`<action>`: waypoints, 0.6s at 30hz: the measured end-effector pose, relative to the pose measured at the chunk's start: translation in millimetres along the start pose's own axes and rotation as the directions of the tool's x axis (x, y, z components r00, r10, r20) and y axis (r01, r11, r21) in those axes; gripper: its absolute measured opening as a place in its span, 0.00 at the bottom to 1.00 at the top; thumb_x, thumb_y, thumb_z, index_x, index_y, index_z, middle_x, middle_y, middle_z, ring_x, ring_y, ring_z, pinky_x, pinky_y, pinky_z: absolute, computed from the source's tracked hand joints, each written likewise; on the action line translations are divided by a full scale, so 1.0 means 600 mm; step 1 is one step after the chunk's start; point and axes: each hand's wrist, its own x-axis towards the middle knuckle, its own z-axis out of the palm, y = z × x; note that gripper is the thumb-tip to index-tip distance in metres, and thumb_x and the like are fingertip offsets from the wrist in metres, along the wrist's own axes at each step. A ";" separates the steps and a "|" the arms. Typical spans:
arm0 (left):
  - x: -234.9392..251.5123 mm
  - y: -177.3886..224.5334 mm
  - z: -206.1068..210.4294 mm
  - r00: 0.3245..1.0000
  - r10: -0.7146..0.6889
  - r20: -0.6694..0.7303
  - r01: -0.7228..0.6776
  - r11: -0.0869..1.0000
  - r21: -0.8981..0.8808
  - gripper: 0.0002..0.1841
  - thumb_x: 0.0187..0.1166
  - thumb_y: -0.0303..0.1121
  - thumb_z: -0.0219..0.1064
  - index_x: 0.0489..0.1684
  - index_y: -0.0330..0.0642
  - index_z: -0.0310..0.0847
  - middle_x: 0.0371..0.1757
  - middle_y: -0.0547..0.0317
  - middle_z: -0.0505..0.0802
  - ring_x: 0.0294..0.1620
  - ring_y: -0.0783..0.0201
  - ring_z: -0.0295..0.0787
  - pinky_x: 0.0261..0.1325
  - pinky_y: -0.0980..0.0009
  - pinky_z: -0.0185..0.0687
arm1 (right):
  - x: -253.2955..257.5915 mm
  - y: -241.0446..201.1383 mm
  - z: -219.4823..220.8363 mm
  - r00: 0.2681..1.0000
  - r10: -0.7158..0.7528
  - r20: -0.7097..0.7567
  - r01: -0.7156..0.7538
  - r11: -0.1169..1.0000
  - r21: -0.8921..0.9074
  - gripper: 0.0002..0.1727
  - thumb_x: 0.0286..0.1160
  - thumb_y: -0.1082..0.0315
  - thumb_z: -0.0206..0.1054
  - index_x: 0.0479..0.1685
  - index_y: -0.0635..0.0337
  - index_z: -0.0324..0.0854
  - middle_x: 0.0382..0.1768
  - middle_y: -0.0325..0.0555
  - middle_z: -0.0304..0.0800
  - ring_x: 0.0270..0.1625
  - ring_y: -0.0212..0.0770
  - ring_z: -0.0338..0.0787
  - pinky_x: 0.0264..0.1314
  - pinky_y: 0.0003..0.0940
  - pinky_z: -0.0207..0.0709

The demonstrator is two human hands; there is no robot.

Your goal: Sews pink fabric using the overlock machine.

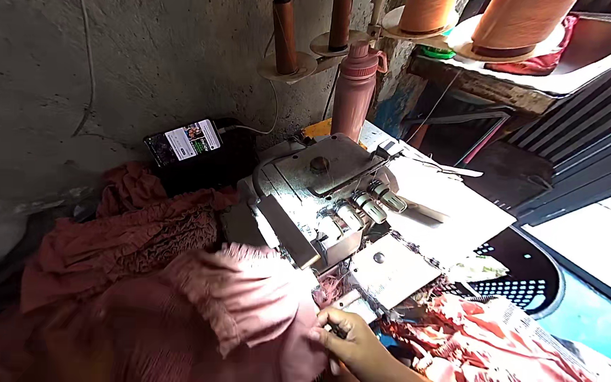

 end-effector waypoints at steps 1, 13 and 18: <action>0.005 0.008 0.018 0.987 0.137 -0.085 -0.142 0.988 -0.060 0.28 0.87 0.39 0.58 0.70 0.15 0.72 0.70 0.13 0.79 0.74 0.20 0.74 0.81 0.32 0.59 | 0.000 0.000 0.001 0.999 0.027 -0.017 -0.026 1.000 0.008 0.07 0.81 0.64 0.69 0.40 0.58 0.84 0.26 0.30 0.86 0.18 0.20 0.80 0.22 0.19 0.79; -0.141 0.153 0.114 0.766 0.615 -0.186 -0.626 0.650 -0.432 0.11 0.86 0.40 0.62 0.41 0.49 0.91 0.43 0.58 0.91 0.57 0.64 0.83 0.67 0.76 0.70 | 0.016 -0.036 -0.050 0.994 0.096 0.061 -0.081 0.973 -0.214 0.17 0.77 0.57 0.72 0.57 0.58 0.87 0.41 0.36 0.92 0.24 0.24 0.85 0.28 0.24 0.83; -0.137 0.197 0.082 0.740 0.645 -0.192 -0.643 0.593 -0.484 0.10 0.86 0.42 0.59 0.42 0.53 0.86 0.49 0.68 0.94 0.67 0.69 0.82 0.78 0.71 0.65 | 0.038 -0.054 -0.037 0.997 0.066 0.030 -0.061 0.988 -0.144 0.14 0.82 0.54 0.67 0.50 0.55 0.86 0.33 0.31 0.88 0.22 0.22 0.82 0.26 0.21 0.80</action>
